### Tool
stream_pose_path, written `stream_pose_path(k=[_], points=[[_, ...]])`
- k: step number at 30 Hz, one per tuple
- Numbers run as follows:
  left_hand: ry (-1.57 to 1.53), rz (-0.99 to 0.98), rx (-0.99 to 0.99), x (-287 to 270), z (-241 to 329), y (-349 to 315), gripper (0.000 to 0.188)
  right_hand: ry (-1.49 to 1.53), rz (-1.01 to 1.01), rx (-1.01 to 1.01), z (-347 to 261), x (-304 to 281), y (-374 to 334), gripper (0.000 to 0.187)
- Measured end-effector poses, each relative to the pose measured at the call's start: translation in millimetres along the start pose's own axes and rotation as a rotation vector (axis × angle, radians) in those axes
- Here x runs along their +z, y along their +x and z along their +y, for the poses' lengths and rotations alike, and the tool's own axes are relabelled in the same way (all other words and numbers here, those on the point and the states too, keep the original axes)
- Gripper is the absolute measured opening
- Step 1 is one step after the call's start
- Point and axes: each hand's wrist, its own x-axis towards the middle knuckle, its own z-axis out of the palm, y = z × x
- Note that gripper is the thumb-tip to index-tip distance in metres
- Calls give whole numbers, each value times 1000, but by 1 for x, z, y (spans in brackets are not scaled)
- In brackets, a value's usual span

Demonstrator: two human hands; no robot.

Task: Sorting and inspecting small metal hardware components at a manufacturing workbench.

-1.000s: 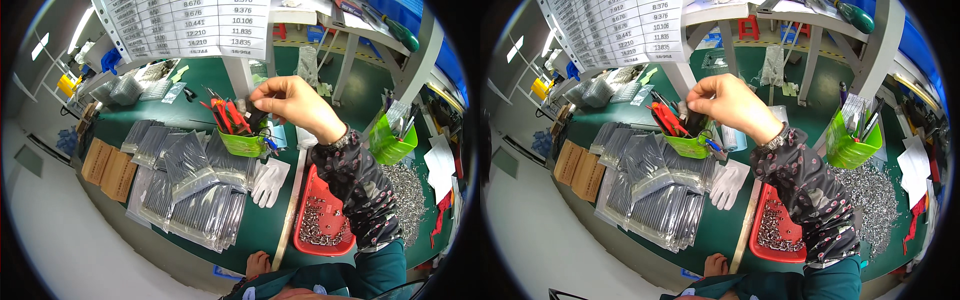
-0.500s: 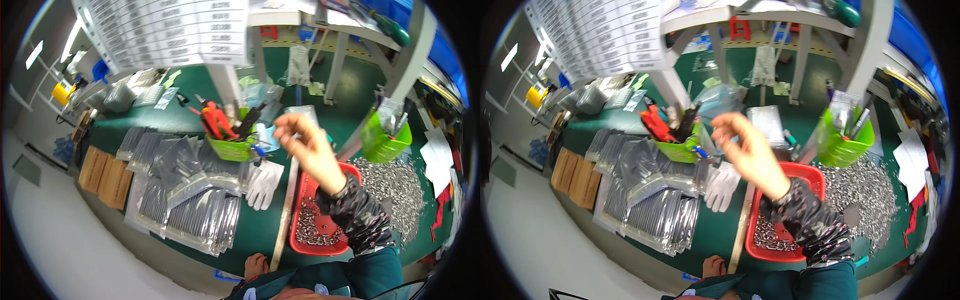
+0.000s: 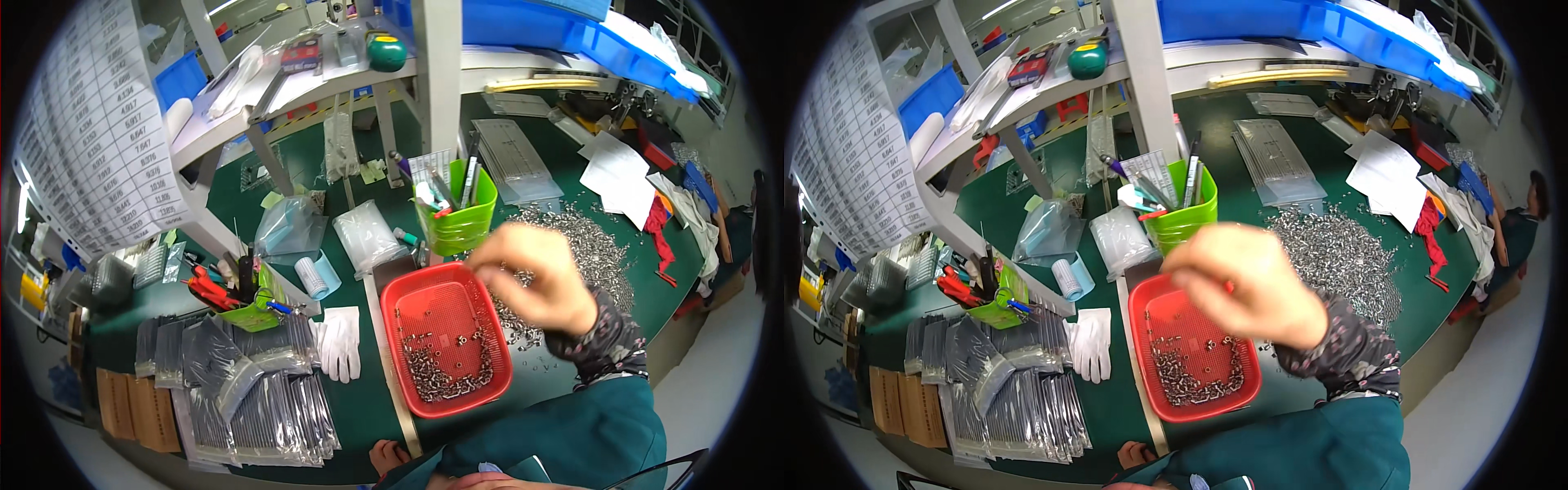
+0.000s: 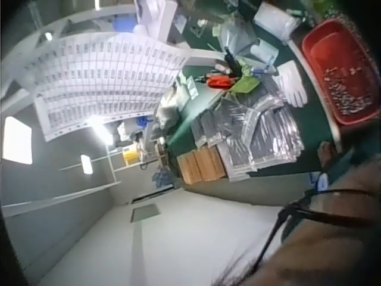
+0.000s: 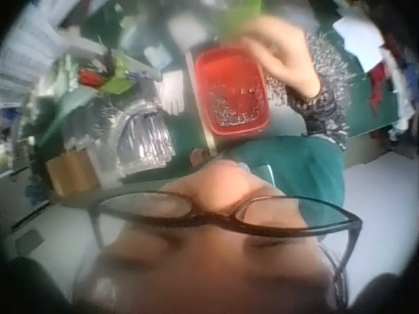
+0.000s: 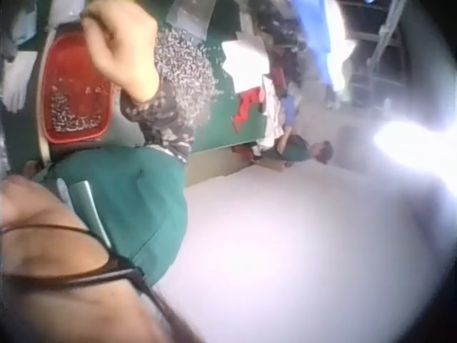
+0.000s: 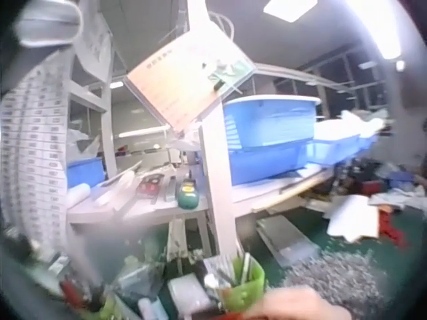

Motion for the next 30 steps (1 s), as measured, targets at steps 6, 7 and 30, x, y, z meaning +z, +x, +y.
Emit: stream_pose_path(k=[6, 7, 30], points=[[30, 70, -9, 1, 2, -1, 21, -218, 75, 201, 37, -31, 22, 13], [16, 68, -20, 0, 3, -1, 21, -245, 67, 218, 47, -32, 26, 13], [117, 34, 0, 7, -17, -12, 19, -447, -18, -49, 26, 0, 44, 56]])
